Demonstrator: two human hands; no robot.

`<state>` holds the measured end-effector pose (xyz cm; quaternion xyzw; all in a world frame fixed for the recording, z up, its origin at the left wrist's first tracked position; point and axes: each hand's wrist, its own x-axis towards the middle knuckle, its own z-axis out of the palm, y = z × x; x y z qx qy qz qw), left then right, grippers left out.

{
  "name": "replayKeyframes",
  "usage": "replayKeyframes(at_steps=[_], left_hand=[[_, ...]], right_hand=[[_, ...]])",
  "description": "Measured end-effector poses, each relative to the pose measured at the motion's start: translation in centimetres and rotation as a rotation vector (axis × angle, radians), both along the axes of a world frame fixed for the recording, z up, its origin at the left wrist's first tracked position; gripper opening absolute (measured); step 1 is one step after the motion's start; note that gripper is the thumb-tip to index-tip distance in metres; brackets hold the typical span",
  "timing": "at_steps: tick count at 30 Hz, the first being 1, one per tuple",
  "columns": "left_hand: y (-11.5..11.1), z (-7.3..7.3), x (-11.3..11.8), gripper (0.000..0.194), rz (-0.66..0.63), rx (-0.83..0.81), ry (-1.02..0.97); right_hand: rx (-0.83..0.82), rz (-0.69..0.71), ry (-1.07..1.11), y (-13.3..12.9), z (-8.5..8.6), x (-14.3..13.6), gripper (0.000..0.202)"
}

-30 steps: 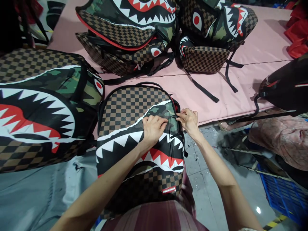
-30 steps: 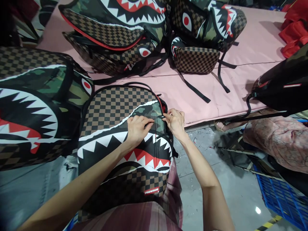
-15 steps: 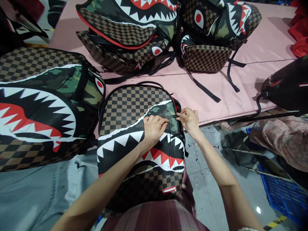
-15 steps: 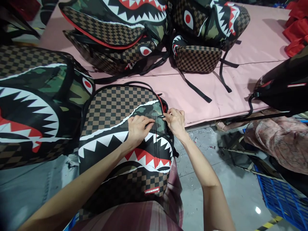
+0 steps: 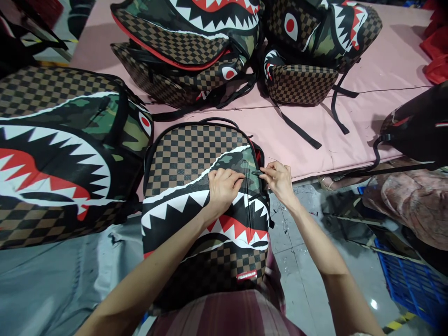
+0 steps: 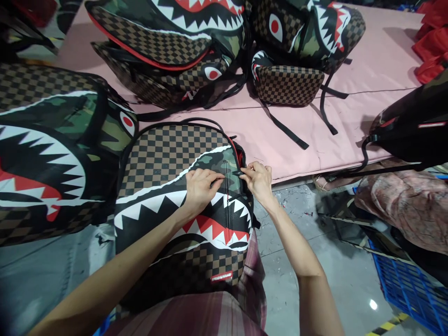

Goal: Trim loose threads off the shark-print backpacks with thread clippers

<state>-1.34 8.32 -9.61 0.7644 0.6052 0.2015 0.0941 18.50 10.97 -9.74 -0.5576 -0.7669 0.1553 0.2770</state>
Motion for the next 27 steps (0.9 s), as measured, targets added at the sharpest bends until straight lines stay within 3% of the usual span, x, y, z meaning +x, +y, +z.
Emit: replayKeyframes(at_steps=[14,21,27], left_hand=[[-0.1,-0.1,0.1,0.020,0.003,0.003,0.004],[0.0,-0.1,0.0,0.021,0.000,0.005,-0.008],[-0.7,0.0,0.7,0.022,0.015,0.012,0.026]], right_hand=[[0.104,0.085,-0.228,-0.6,-0.1,-0.8,0.018],[0.031,-0.071,-0.089,-0.3,-0.4,-0.8,0.019],[0.054,-0.035,-0.148,0.2,-0.2,-1.7,0.018]])
